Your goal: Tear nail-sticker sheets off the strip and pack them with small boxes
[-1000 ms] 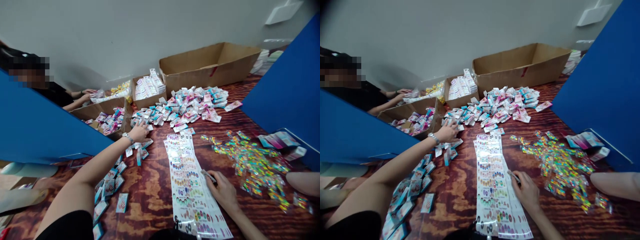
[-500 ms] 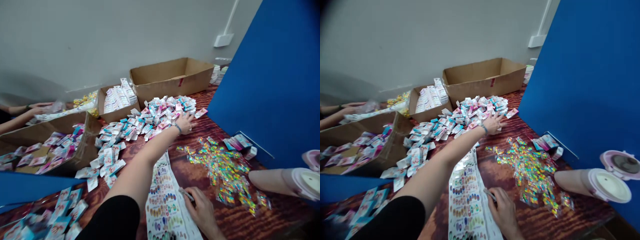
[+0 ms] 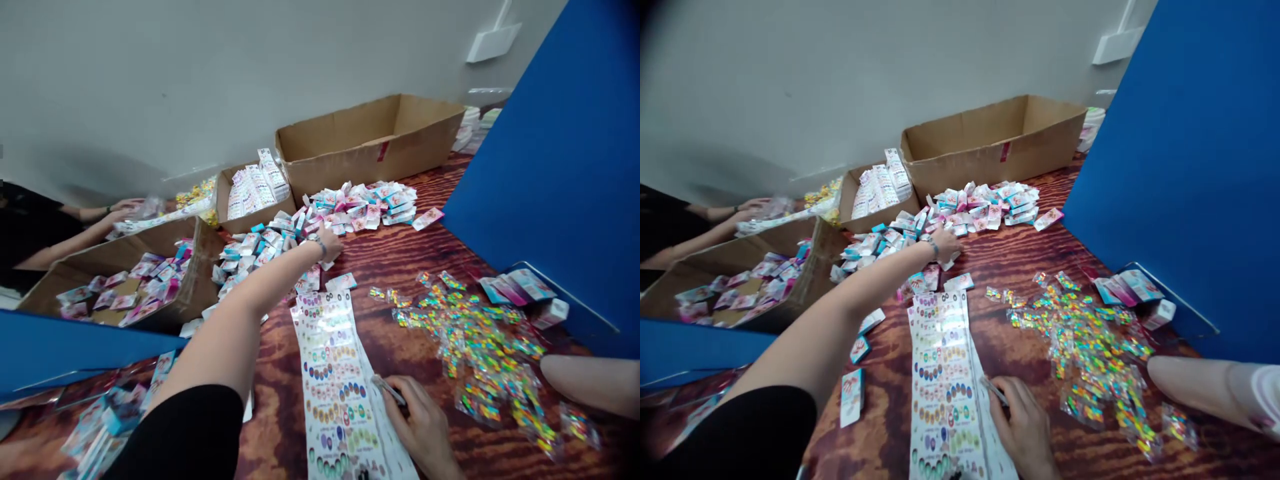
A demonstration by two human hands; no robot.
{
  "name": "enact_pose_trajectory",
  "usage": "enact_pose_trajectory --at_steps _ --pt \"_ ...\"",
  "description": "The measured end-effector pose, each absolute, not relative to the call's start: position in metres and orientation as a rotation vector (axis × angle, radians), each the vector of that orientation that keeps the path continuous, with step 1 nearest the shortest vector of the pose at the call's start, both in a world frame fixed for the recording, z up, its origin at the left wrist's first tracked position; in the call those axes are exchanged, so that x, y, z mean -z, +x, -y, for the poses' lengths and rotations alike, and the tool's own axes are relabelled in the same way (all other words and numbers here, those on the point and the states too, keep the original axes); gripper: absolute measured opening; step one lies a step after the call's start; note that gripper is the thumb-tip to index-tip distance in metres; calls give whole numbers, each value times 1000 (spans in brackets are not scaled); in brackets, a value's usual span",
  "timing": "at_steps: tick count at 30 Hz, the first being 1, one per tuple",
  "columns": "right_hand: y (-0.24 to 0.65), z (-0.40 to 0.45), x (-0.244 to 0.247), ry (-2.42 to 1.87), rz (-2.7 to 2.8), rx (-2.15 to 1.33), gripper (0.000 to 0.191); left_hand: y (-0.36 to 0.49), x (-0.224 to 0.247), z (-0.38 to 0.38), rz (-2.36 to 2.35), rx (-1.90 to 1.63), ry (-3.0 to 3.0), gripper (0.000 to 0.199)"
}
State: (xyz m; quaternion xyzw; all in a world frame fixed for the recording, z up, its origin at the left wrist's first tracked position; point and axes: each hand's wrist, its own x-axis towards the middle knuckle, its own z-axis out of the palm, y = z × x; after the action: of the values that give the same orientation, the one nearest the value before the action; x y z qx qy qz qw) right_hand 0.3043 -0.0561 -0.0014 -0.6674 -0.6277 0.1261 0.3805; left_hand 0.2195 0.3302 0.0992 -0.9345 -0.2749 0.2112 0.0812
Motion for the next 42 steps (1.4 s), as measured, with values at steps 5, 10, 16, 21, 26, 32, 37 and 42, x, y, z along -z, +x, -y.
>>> enact_pose_trajectory --at_steps 5,10,16,21,26,32,37,42 --pt "307 57 5 -1722 1654 -328 17 129 -114 -316 942 -687 -2760 40" --pt "308 57 5 -1738 1684 -295 19 64 -124 -273 1031 -704 -2791 45" --pt "309 58 2 -1782 1700 -254 25 8 -135 -196 1019 -551 -2820 31" --pt "310 58 0 -1818 1693 -267 29 -33 -148 -145 1136 -530 -2744 26" --pt "315 57 1 -1816 1614 -390 32 -59 -148 -86 1420 -187 -2662 33" --pt "326 55 3 -1778 1499 -532 38 -50 -107 -25 2008 -137 -2407 42" --pt "313 55 -21 -1766 1500 -530 37 -38 -77 -16 2207 -132 -2312 55" --pt "280 60 -58 -1611 1588 -586 27 -47 -74 -19 2375 142 -2378 47"
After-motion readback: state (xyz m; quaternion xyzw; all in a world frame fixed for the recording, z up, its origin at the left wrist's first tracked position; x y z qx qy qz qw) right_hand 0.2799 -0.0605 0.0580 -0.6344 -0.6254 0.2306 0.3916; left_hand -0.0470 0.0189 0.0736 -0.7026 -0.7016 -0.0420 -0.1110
